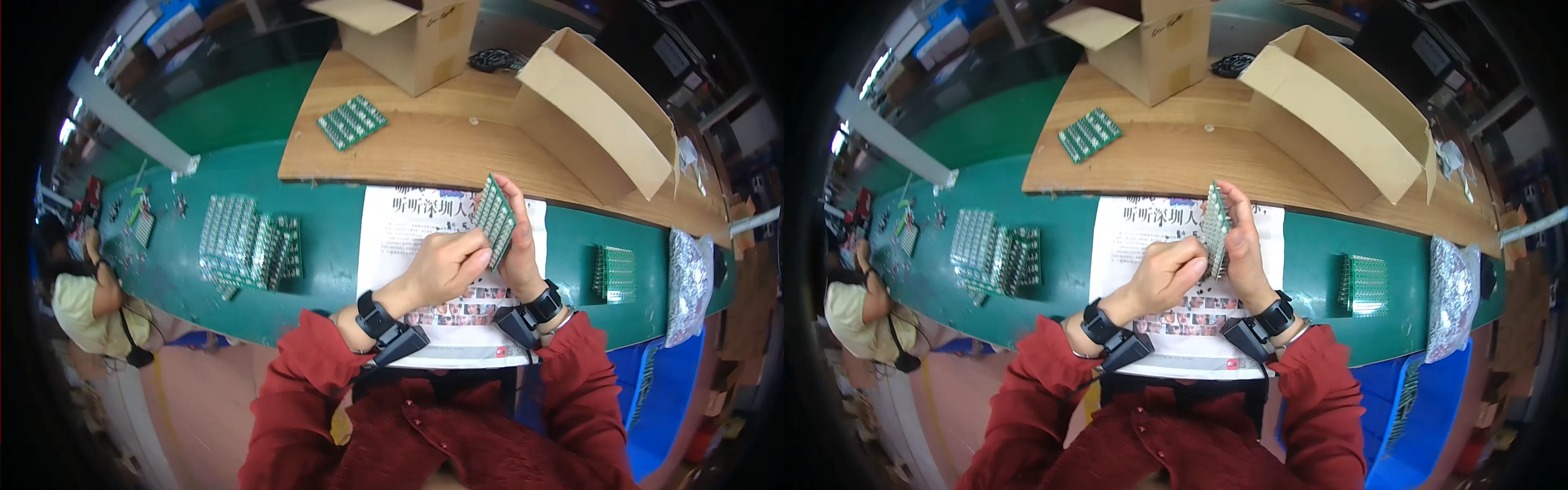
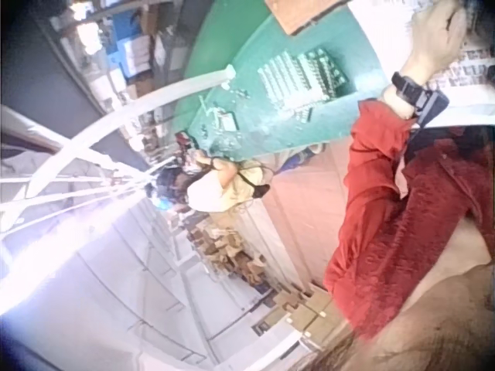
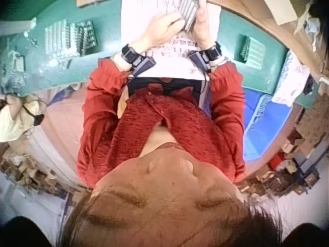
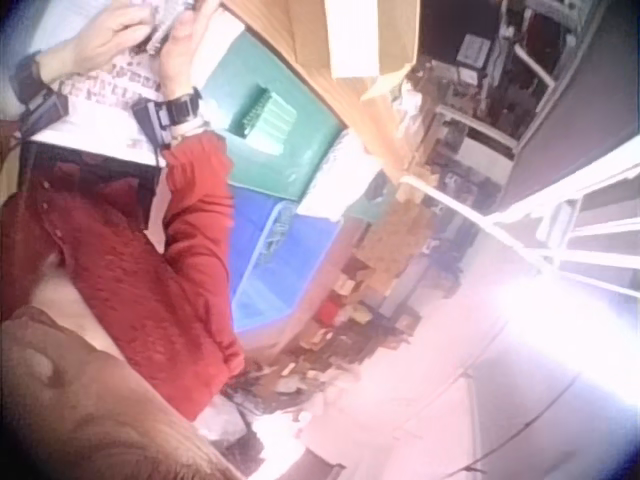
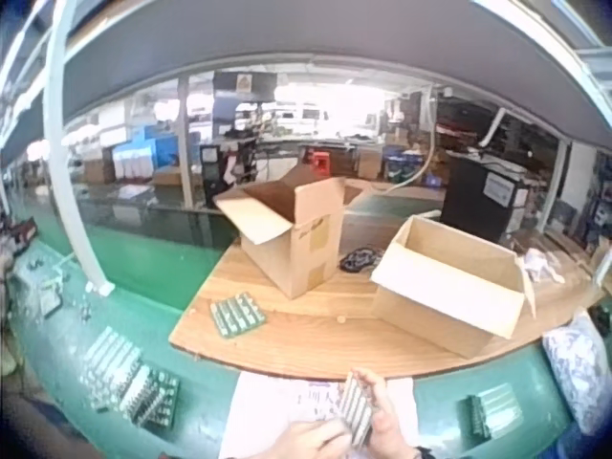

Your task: The person picks up green circuit boards and inserts small black components into them by hand. They handle the boards one at a time, placing them on a green workbench and occasionally stacking them. The task involves repetitive manual insertion of parts into the circuit boards.

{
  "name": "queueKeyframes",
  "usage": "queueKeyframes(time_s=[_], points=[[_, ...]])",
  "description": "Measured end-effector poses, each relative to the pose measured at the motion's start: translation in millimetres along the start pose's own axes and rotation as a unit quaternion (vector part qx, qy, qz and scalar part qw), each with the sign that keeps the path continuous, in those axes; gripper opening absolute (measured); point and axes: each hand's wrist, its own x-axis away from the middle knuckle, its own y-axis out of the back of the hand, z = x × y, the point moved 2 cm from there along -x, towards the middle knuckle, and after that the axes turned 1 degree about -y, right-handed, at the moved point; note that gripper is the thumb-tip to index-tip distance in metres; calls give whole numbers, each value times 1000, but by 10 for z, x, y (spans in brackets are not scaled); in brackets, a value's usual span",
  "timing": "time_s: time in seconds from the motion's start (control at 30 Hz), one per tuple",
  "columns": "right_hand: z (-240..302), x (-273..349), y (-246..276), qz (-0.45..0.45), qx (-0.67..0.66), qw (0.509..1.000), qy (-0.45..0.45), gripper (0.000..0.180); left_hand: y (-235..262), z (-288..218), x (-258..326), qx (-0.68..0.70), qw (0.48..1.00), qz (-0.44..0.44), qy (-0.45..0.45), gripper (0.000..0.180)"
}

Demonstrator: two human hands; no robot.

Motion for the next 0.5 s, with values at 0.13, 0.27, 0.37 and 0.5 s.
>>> queueKeyframes(time_s=[0.13, 0.27, 0.37, 0.5], points=[[114, 14, -22, 2, 126, 986, 105, 112, 34, 104, 38, 199, 970, -36, 131, 34], [202, 27, -10, 30, 289, 938, 189, 107, 2, 178, -8, 293, 944, -49, 145, 61], [242, 46, -79, 37, 309, 927, 208, 106, 13, 176, -59, 243, 962, -19, 127, 72], [261, 51, -68, 68, 247, 950, 181, 100, 23, 99, -63, 351, 907, -17, 234, 74]])
